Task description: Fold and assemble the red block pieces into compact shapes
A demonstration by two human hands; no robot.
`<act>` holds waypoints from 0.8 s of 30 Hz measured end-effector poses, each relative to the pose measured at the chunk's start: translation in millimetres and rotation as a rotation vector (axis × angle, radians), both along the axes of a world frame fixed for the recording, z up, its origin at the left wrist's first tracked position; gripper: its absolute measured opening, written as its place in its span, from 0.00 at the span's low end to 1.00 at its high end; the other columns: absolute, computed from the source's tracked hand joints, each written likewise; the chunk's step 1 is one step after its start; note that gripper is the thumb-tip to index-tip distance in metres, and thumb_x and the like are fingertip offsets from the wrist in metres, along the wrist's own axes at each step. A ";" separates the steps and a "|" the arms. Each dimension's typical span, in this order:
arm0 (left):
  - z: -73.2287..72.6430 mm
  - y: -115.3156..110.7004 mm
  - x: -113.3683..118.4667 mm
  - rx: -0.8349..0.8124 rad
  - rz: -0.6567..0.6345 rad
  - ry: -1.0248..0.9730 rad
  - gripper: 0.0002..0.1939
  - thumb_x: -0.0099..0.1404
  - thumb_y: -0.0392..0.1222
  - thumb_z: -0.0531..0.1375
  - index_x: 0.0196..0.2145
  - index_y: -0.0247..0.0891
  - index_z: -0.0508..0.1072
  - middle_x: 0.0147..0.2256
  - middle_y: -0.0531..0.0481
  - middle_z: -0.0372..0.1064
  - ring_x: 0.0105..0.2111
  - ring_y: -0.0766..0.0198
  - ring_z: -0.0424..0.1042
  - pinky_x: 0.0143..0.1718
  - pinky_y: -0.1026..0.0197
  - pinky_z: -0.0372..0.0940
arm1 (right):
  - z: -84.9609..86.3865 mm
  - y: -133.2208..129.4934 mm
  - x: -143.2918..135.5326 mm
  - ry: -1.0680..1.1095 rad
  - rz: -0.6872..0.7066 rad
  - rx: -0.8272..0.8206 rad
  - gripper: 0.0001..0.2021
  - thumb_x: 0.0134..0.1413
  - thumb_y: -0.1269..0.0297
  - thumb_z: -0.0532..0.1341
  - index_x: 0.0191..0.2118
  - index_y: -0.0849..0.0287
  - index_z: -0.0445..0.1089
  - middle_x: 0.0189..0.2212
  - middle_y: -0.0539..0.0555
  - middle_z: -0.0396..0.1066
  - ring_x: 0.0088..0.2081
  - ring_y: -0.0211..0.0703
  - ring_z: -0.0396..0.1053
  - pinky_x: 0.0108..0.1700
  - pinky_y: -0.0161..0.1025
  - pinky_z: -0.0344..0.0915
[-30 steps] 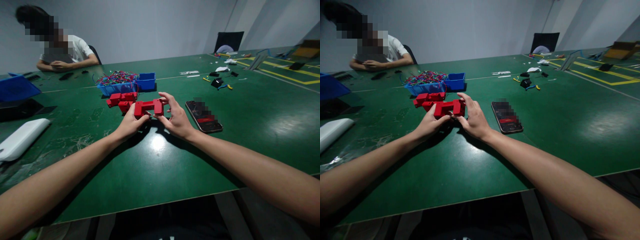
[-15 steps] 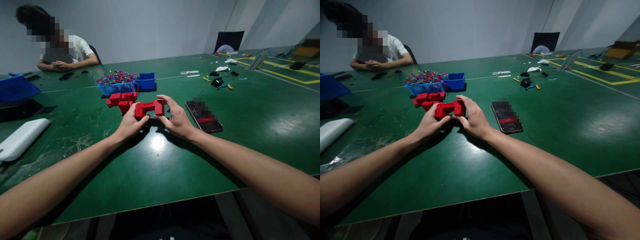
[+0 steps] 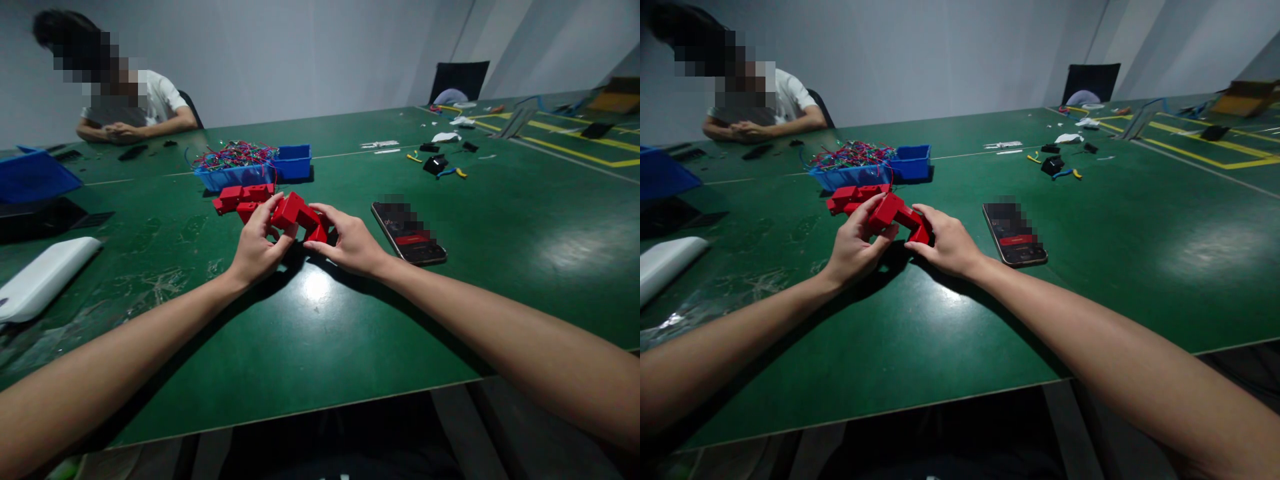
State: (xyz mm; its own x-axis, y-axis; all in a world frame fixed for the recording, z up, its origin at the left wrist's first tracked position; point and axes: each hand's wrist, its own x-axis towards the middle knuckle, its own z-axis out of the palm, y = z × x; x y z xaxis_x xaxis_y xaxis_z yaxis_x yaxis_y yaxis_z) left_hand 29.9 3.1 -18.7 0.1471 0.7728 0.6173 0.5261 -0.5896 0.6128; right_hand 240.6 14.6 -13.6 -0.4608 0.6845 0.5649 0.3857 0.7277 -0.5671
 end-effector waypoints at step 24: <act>2.9 -3.1 2.4 -0.161 -0.157 0.038 0.27 0.70 0.53 0.57 0.60 0.36 0.60 0.56 0.38 0.67 0.55 0.51 0.69 0.59 0.46 0.64 | 15.0 -3.0 -6.5 0.482 0.126 -0.806 0.34 0.54 0.52 0.66 0.63 0.59 0.58 0.28 0.47 0.71 0.26 0.36 0.67 0.28 0.34 0.61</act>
